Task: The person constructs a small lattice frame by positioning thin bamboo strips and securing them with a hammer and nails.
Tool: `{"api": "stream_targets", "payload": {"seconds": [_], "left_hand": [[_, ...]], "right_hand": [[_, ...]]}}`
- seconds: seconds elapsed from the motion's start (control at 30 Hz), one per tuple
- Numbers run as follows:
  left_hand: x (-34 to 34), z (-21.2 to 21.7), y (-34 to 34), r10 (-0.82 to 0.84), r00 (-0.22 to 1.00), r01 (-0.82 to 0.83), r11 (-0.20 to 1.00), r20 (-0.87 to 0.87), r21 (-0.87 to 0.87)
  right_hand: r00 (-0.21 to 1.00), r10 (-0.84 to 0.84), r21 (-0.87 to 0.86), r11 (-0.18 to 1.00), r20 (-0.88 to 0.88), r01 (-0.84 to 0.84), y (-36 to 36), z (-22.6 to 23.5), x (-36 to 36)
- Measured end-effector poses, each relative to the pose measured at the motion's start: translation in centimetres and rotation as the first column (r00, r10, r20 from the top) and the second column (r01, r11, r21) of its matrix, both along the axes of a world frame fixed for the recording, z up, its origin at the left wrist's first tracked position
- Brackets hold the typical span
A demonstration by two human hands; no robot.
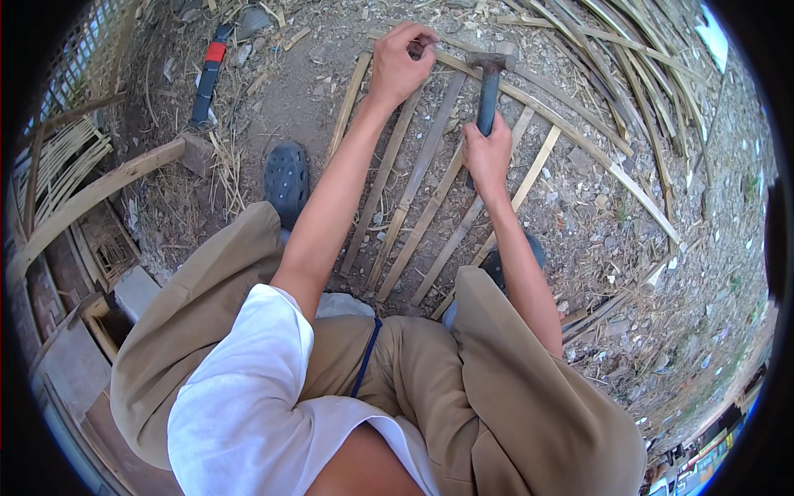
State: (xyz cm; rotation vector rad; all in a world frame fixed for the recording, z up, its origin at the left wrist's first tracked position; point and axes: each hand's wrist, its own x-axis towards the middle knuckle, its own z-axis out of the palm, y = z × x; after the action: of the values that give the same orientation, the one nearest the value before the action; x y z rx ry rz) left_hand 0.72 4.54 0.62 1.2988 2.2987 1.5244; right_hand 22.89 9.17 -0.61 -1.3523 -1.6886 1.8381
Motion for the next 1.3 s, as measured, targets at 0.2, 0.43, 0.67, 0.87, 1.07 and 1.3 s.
{"api": "stream_targets", "payload": {"seconds": [0.2, 0.43, 0.67, 0.87, 1.07, 1.3], "left_hand": [[0.7, -0.7, 0.4, 0.076, 0.993, -0.072, 0.996, 0.086, -0.042], [0.6, -1.8, -0.1, -0.003, 0.931, -0.036, 0.994, 0.365, 0.1], [0.3, -2.4, -0.8, 0.068, 0.93, -0.108, 0.99, 0.362, 0.092], [0.6, -1.7, -0.8, 0.061, 0.947, -0.085, 0.995, 0.315, 0.06], [0.8, -1.9, -0.7, 0.066, 0.953, -0.096, 0.992, 0.296, 0.087], [1.0, -1.9, -0.6, 0.093, 0.982, -0.097, 0.995, 0.163, 0.014]], "right_hand": [[1.0, -0.003, -0.003, 1.0, 0.004, 0.003, 0.2, -0.3, 0.2], [1.0, -0.007, -0.001, 1.0, 0.01, 0.007, 0.1, 0.0, 0.1], [1.0, -0.01, -0.02, 1.0, 0.002, 0.01, 0.0, 0.0, 0.1], [1.0, -0.007, -0.006, 1.0, -0.007, 0.007, 0.1, -0.1, 0.1], [1.0, -0.009, -0.021, 1.0, -0.012, 0.008, 0.1, -0.3, 0.2], [1.0, -0.014, -0.031, 0.999, -0.001, 0.014, 0.1, -0.2, 0.2]]}}
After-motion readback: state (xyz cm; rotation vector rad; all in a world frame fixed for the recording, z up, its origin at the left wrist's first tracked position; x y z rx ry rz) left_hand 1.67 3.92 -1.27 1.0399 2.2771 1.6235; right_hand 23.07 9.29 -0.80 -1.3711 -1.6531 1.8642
